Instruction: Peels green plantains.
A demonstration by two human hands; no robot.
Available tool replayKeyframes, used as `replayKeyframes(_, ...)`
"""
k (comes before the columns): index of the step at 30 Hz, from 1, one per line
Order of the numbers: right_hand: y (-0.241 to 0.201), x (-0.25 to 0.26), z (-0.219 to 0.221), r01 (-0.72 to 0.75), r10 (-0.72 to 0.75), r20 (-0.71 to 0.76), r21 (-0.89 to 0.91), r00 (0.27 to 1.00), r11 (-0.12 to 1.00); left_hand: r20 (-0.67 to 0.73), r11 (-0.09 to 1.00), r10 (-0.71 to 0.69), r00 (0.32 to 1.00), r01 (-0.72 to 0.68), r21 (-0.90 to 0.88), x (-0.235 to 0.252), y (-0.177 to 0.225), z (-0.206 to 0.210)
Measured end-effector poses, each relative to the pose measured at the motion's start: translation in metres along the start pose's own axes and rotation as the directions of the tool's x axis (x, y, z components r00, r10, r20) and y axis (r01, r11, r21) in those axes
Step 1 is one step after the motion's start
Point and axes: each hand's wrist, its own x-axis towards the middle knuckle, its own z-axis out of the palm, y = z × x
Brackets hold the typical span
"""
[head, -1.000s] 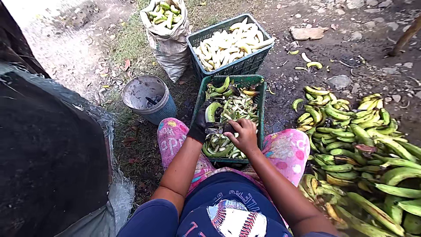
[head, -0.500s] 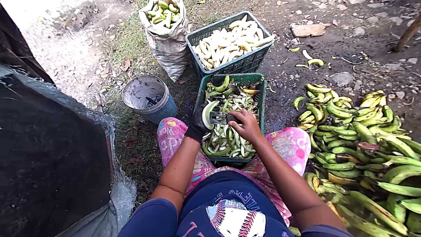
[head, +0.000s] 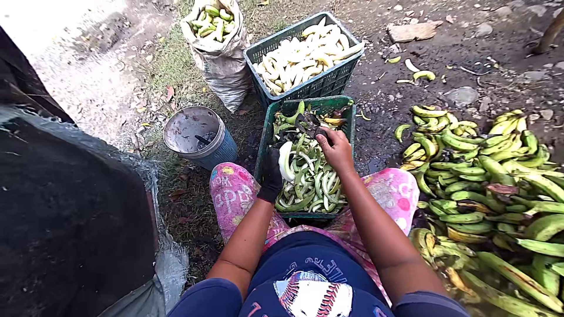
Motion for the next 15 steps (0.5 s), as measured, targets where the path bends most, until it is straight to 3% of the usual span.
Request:
replayKeyframes(2,0.014,0.002,-0.014,-0.033,0.033,-0.011,0.006,0.999,0.999,0.123,0.995,-0.094,0.988,0.097,-0.022,0.009,-0.008,-0.005)
replayKeyframes(4,0.033,0.005,-0.032,-0.093,0.098,-0.064,0.071,0.993,0.993,0.284,0.945,-0.266,0.921,0.307,-0.112,0.019,-0.014,-0.007)
replayKeyframes(6,0.057,0.006,-0.052,-0.131,0.158,-0.139,0.190,0.978,0.973,0.402,0.906,-0.348,0.847,0.413,-0.087,0.025,-0.015,-0.009)
replayKeyframes(8,0.084,0.002,-0.069,-0.133,0.212,-0.226,0.323,0.951,0.937,0.475,0.928,-0.355,0.805,0.365,0.075,0.035,-0.017,-0.013)
replayKeyframes(11,0.128,-0.006,-0.074,-0.145,0.318,-0.338,0.451,0.886,0.881,0.542,0.960,-0.174,0.823,0.018,0.280,0.078,-0.052,-0.015)
replayKeyframes(12,0.137,-0.007,-0.073,-0.148,0.359,-0.352,0.504,0.864,0.851,0.524,0.959,-0.161,0.837,0.007,0.284,0.101,-0.054,-0.015)
replayKeyframes(15,0.136,-0.005,-0.070,-0.172,0.408,-0.345,0.548,0.845,0.819,0.377,0.965,-0.261,0.889,0.238,0.108,0.180,0.000,-0.021)
